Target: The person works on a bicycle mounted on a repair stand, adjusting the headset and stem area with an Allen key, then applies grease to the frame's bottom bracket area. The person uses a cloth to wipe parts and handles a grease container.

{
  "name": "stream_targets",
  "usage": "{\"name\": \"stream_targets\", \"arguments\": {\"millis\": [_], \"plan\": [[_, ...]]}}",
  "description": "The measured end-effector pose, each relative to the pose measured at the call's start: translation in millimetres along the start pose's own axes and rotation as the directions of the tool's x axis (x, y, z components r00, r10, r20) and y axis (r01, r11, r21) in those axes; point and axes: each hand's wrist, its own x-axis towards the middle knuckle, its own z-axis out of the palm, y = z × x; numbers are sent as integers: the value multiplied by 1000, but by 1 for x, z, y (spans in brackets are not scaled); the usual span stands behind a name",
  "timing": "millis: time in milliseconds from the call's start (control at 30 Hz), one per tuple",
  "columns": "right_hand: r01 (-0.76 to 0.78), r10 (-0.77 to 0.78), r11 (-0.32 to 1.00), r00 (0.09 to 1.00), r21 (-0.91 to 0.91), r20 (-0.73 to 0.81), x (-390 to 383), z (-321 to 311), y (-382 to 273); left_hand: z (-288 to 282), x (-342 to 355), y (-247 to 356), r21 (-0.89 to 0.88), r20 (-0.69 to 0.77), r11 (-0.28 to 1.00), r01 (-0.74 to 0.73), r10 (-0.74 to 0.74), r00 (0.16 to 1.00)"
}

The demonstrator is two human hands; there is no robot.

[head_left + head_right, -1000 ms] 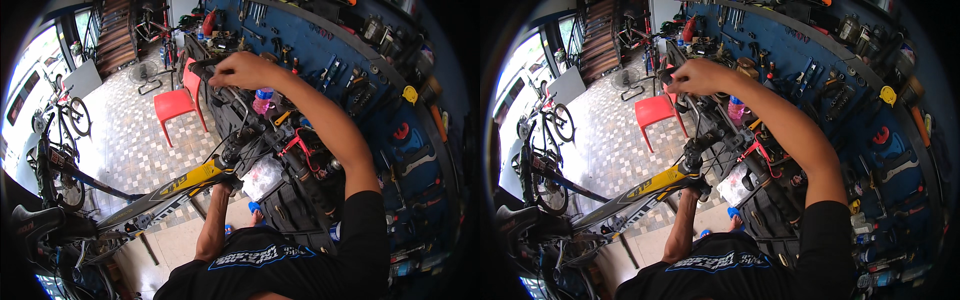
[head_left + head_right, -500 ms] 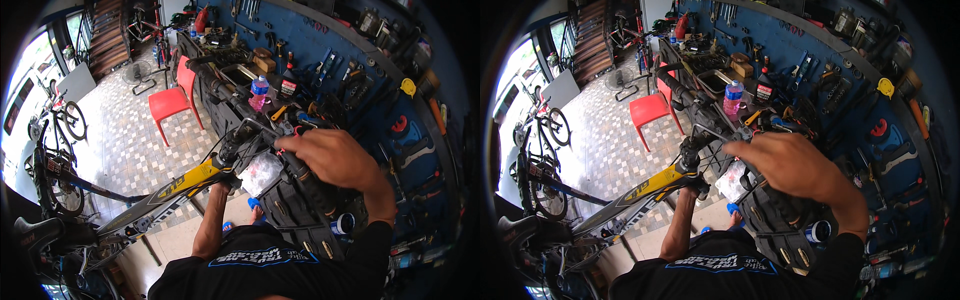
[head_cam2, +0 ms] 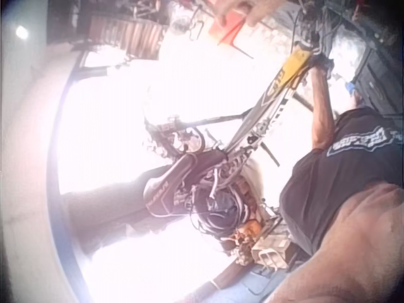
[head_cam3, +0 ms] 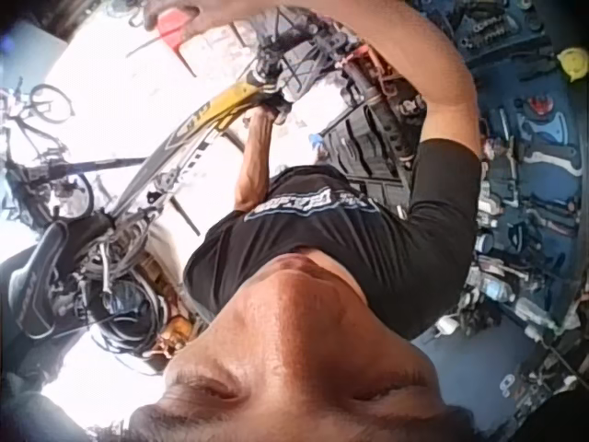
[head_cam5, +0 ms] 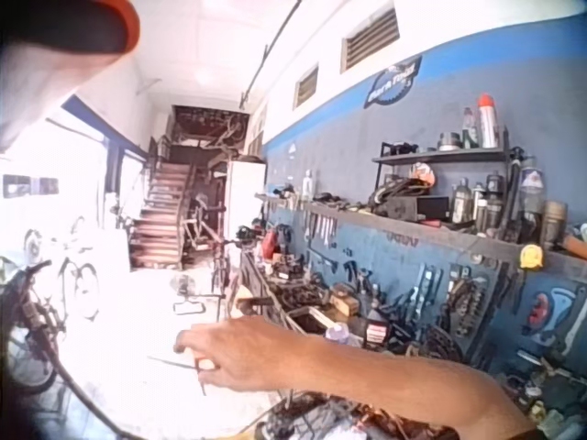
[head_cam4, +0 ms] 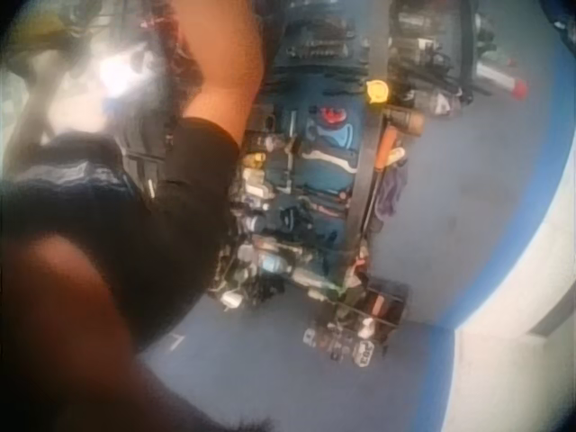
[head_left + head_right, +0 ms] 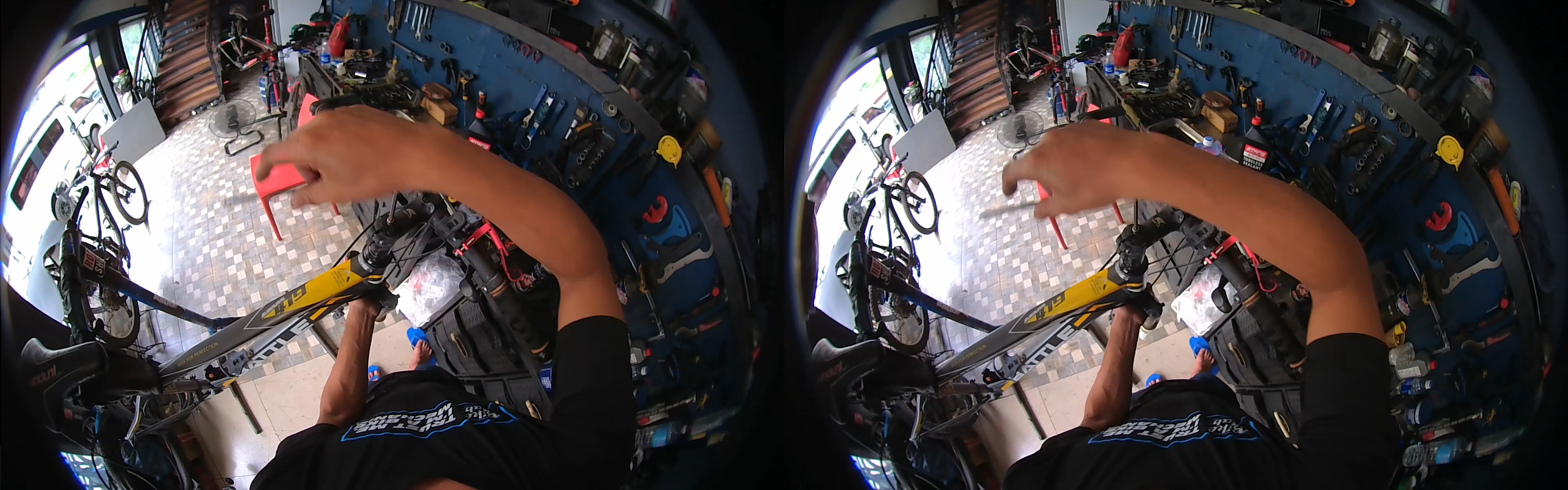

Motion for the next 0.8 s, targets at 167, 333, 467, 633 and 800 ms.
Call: {"name": "stream_targets", "arguments": {"millis": [167,333,467,633,800], "plan": [[11,-13,1000,991,-21,-132,14,25,96,3,4,0,-2,5,1000,5,-5,1000],[-177,133,967,964,-183,-232,-68,17,140,-1,1,0,-3,-3,1000,20,-20,1000],[-327,325,945,942,-12,-85,-144,-4,106,0,1,5,1,-6,1000,28,-28,1000],[-476,475,879,872,23,-121,-201,-8,5,4,2,1,10,-11,998,62,-62,998],[-161,156,984,986,-78,-59,-197,-9,-50,2,0,-1,13,-4,998,69,-69,998]]}}
